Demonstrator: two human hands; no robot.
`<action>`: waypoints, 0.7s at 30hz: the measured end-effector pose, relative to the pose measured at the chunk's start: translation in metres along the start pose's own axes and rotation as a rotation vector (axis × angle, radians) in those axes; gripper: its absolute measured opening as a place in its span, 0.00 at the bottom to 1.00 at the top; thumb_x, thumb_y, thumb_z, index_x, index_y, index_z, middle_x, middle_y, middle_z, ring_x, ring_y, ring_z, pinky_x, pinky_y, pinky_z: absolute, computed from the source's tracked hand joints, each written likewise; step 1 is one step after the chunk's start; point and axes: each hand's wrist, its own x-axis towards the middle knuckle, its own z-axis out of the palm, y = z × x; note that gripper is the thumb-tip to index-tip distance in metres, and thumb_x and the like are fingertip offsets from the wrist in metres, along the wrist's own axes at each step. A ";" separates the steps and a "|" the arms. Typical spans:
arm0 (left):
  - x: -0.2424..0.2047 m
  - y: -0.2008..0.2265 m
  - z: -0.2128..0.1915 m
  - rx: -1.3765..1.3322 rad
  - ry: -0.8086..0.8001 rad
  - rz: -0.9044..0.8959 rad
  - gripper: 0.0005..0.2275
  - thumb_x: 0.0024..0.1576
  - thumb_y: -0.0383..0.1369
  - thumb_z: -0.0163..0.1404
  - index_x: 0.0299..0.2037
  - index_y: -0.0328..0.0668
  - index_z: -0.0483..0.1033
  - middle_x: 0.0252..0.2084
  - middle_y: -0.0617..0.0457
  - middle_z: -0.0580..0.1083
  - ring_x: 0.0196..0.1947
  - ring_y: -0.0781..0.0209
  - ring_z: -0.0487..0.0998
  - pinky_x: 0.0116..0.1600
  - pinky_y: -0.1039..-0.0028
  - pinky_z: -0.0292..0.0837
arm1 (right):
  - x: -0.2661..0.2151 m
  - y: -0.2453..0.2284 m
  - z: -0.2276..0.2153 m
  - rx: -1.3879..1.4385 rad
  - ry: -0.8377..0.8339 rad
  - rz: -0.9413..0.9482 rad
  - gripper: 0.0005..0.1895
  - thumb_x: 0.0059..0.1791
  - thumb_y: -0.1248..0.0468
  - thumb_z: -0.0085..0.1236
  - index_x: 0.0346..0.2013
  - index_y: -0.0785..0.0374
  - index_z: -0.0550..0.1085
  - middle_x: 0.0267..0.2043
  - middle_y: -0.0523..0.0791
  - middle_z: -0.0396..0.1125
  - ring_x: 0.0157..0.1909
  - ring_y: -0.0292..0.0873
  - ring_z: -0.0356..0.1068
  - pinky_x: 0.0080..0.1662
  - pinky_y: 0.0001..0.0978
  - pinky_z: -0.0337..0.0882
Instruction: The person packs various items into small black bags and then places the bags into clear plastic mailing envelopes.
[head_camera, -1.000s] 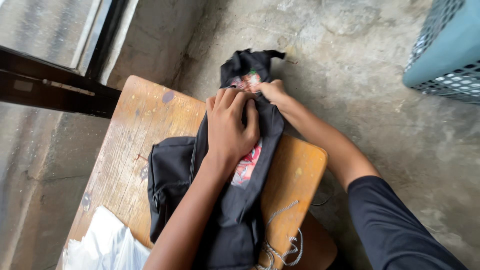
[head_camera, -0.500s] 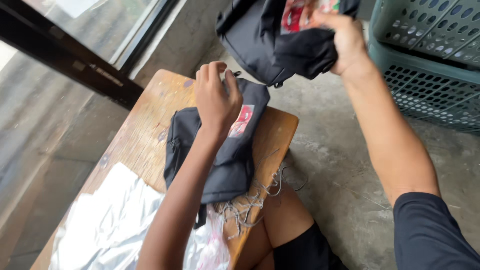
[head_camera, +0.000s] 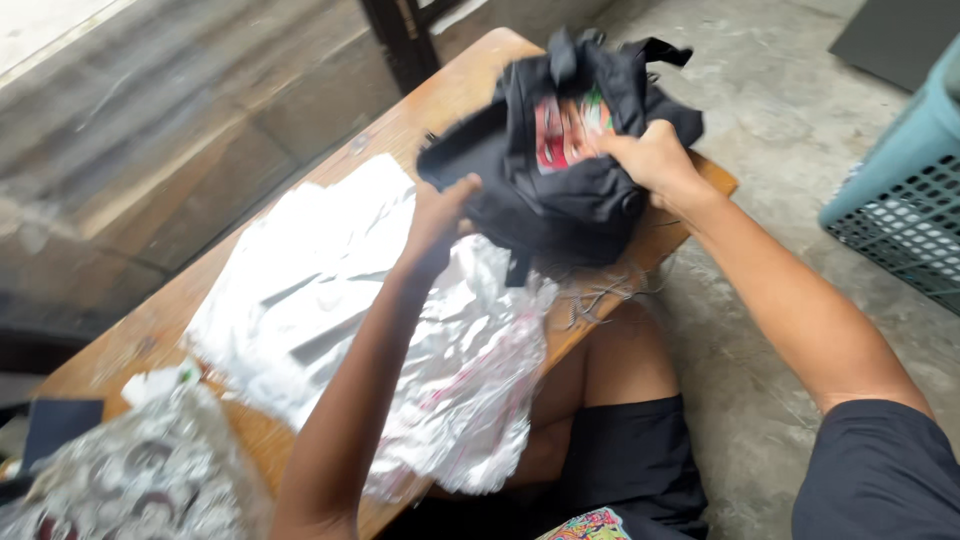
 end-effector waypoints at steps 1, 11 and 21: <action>-0.012 0.004 -0.011 -0.008 0.018 0.009 0.22 0.53 0.31 0.54 0.57 0.40 0.62 0.38 0.46 0.76 0.33 0.56 0.81 0.31 0.64 0.81 | 0.003 0.001 -0.001 -0.005 -0.019 -0.010 0.17 0.43 0.57 0.69 0.40 0.66 0.79 0.40 0.40 0.75 0.38 0.33 0.73 0.39 0.27 0.74; -0.187 0.062 -0.090 0.843 -0.076 0.119 0.25 0.58 0.46 0.42 0.64 0.46 0.66 0.57 0.47 0.76 0.51 0.54 0.80 0.47 0.65 0.76 | -0.064 -0.022 0.010 -1.306 0.316 -0.913 0.46 0.49 0.28 0.56 0.62 0.64 0.70 0.58 0.60 0.62 0.58 0.63 0.57 0.51 0.58 0.64; -0.267 -0.003 -0.136 0.619 -0.058 0.146 0.16 0.59 0.43 0.47 0.52 0.44 0.76 0.51 0.52 0.81 0.51 0.58 0.82 0.53 0.69 0.78 | -0.110 -0.040 0.018 -1.037 -0.360 -0.592 0.25 0.55 0.56 0.50 0.68 0.53 0.68 0.70 0.53 0.63 0.67 0.59 0.62 0.64 0.46 0.60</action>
